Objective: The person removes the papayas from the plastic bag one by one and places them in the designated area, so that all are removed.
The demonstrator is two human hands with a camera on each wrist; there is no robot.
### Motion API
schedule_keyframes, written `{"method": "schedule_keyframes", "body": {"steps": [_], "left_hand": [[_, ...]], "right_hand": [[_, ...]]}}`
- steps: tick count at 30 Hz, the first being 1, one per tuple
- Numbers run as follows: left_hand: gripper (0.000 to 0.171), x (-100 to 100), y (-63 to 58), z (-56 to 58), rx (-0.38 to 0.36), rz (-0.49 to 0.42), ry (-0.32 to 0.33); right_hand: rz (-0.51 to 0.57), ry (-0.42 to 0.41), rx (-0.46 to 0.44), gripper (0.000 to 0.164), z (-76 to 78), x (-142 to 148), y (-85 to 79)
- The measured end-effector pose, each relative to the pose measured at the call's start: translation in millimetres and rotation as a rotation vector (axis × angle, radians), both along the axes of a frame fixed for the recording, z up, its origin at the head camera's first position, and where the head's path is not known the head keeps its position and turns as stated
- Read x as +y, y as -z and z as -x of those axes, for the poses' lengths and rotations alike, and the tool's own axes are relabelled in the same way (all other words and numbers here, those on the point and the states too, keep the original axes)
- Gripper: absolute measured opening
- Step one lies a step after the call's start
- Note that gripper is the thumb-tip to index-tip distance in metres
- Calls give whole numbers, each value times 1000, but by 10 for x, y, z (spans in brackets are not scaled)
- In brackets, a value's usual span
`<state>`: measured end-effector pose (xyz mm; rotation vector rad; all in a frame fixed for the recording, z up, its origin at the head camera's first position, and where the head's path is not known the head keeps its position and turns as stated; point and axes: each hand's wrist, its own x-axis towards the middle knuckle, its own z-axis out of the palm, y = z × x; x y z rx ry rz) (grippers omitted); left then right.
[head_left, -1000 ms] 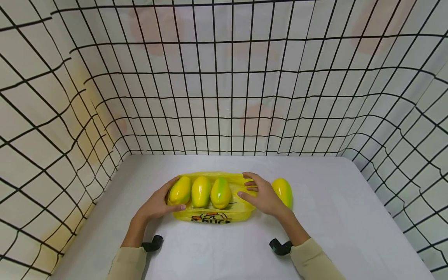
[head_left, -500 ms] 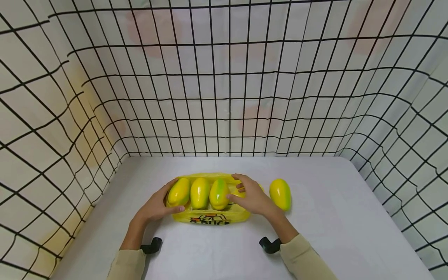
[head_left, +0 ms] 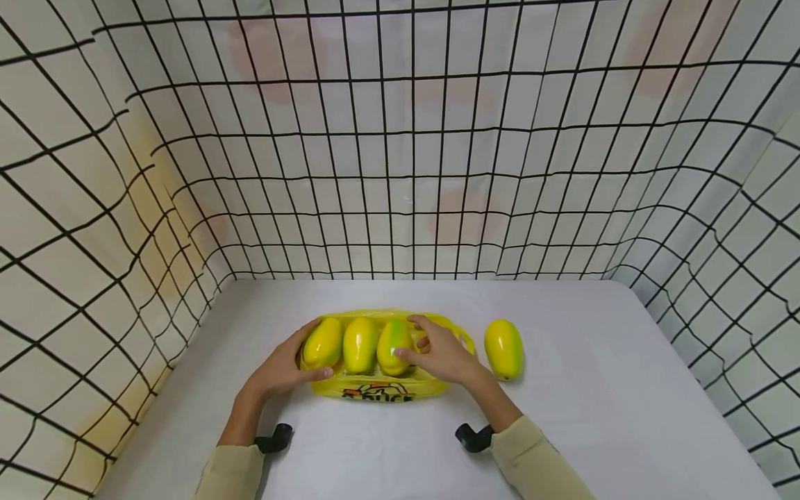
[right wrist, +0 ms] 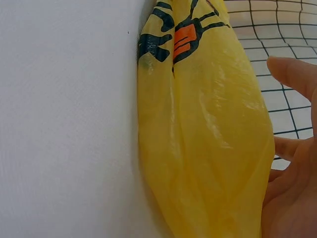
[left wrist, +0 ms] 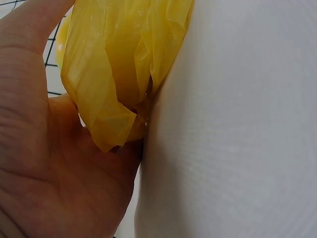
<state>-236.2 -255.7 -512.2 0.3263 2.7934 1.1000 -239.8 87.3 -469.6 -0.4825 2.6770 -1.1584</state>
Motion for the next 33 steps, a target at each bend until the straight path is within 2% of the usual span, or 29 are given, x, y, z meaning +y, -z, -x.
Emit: {"method": "schedule_keyframes", "body": {"steps": [22, 33], "left_hand": [[115, 10, 13, 16, 3, 8, -4], [115, -4, -8, 0, 1, -7, -2]], "right_hand": [[-6, -34, 11, 90, 52, -131, 203], [19, -40, 19, 88, 42, -175, 198]]}}
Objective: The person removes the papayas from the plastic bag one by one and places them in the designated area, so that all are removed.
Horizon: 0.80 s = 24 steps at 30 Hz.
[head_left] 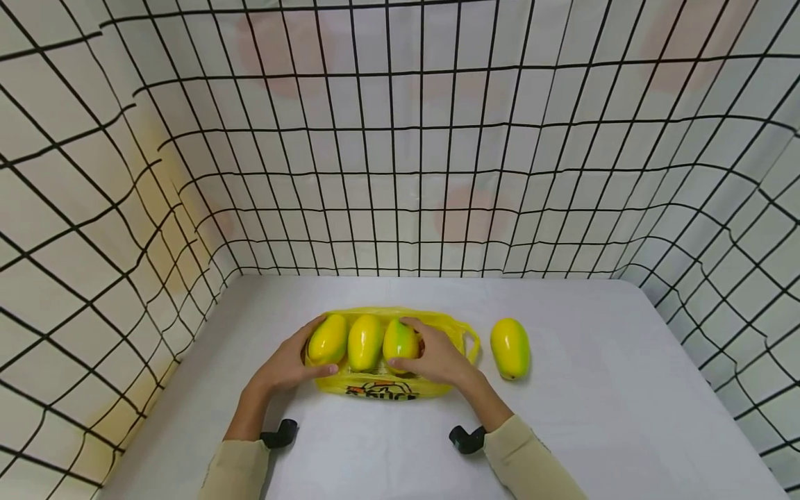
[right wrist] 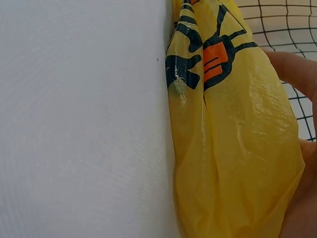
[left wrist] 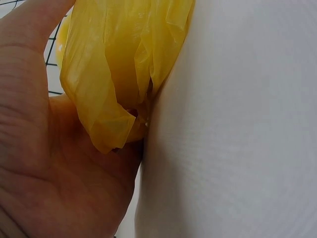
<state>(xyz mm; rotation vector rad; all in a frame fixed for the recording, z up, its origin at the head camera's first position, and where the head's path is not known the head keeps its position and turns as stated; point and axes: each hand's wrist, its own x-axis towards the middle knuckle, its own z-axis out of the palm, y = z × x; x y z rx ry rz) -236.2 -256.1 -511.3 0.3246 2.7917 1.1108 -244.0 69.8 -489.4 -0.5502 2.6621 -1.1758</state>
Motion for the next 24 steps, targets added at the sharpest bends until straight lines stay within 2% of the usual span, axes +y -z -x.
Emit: {"method": "schedule_keyframes", "body": {"steps": [14, 24], "left_hand": [[115, -6, -28, 24, 5, 11, 0], [115, -8, 24, 14, -2, 15, 0]], "right_hand": [[47, 26, -9, 87, -27, 85, -102], [84, 75, -8, 84, -87, 164, -159]]}}
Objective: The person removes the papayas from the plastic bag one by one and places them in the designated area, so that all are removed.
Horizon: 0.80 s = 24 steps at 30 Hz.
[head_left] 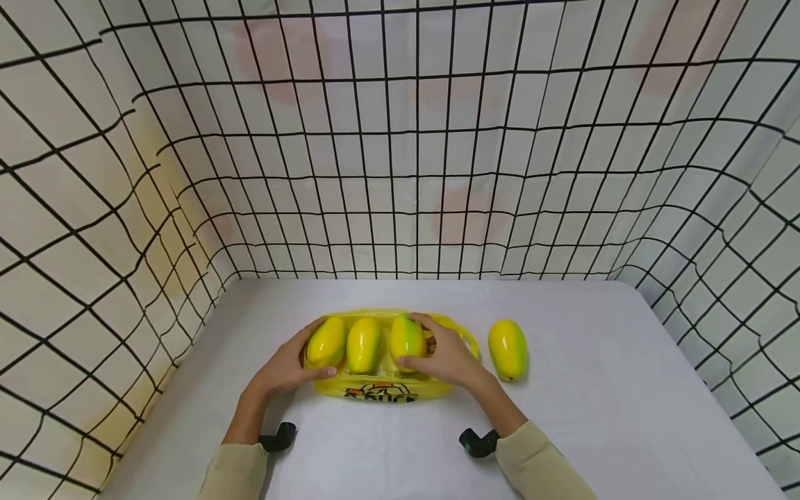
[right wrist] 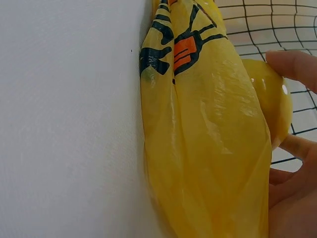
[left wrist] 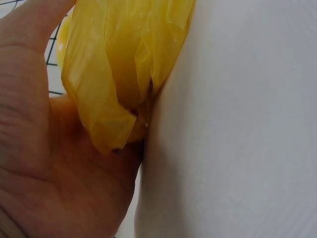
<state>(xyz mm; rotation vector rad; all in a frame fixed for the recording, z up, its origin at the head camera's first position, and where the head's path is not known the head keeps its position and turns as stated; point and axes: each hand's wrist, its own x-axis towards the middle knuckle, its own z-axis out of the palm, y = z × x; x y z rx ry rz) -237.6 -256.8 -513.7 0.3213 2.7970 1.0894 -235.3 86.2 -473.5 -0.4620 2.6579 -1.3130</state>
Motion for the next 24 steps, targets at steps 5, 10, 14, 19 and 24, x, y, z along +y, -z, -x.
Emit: {"method": "schedule_keyframes", "body": {"steps": [5, 10, 14, 19, 24], "left_hand": [[116, 0, -18, 4, 9, -7, 7], [116, 9, -37, 9, 10, -6, 6], [115, 10, -43, 5, 14, -6, 6], [115, 7, -33, 1, 8, -9, 7], [115, 1, -23, -5, 4, -10, 10]], "right_hand": [[33, 11, 4, 83, -3, 67, -26], [64, 9, 7, 82, -6, 132, -44], [92, 5, 1, 81, -11, 180, -74], [104, 3, 1, 81, -17, 249, -104], [103, -8, 20, 80, -19, 327, -124]]}}
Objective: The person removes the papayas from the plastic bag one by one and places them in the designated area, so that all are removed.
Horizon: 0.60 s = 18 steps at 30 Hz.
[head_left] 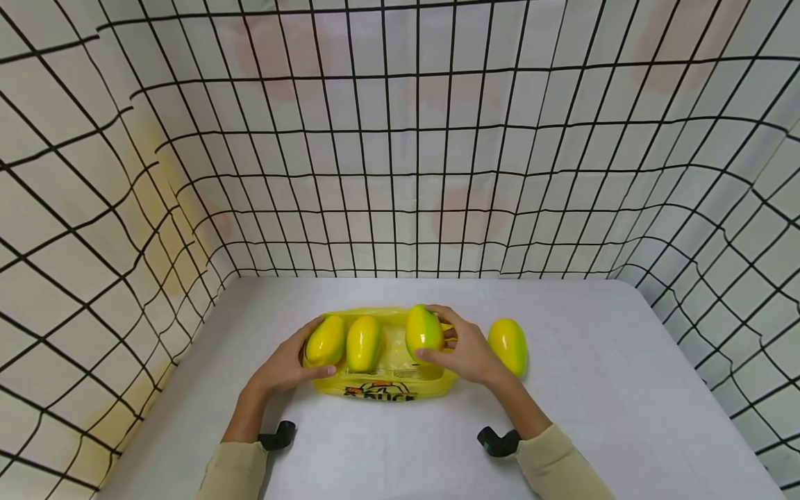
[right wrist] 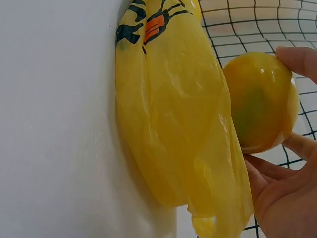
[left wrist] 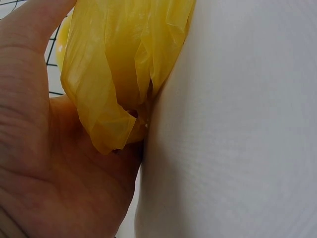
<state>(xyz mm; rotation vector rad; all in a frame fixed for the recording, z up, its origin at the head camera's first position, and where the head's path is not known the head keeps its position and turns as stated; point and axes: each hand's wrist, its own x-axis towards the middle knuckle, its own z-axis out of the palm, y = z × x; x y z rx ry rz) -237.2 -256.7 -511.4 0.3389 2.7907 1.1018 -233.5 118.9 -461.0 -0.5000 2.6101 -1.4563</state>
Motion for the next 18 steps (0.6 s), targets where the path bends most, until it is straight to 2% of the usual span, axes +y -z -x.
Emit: {"method": "schedule_keyframes", "body": {"steps": [13, 18], "left_hand": [[116, 9, 1, -5, -8, -8, -9], [116, 7, 18, -2, -1, -4, -11]], "right_hand": [[6, 18, -17, 83, -19, 225, -105], [-7, 28, 15, 83, -15, 310, -108]]}}
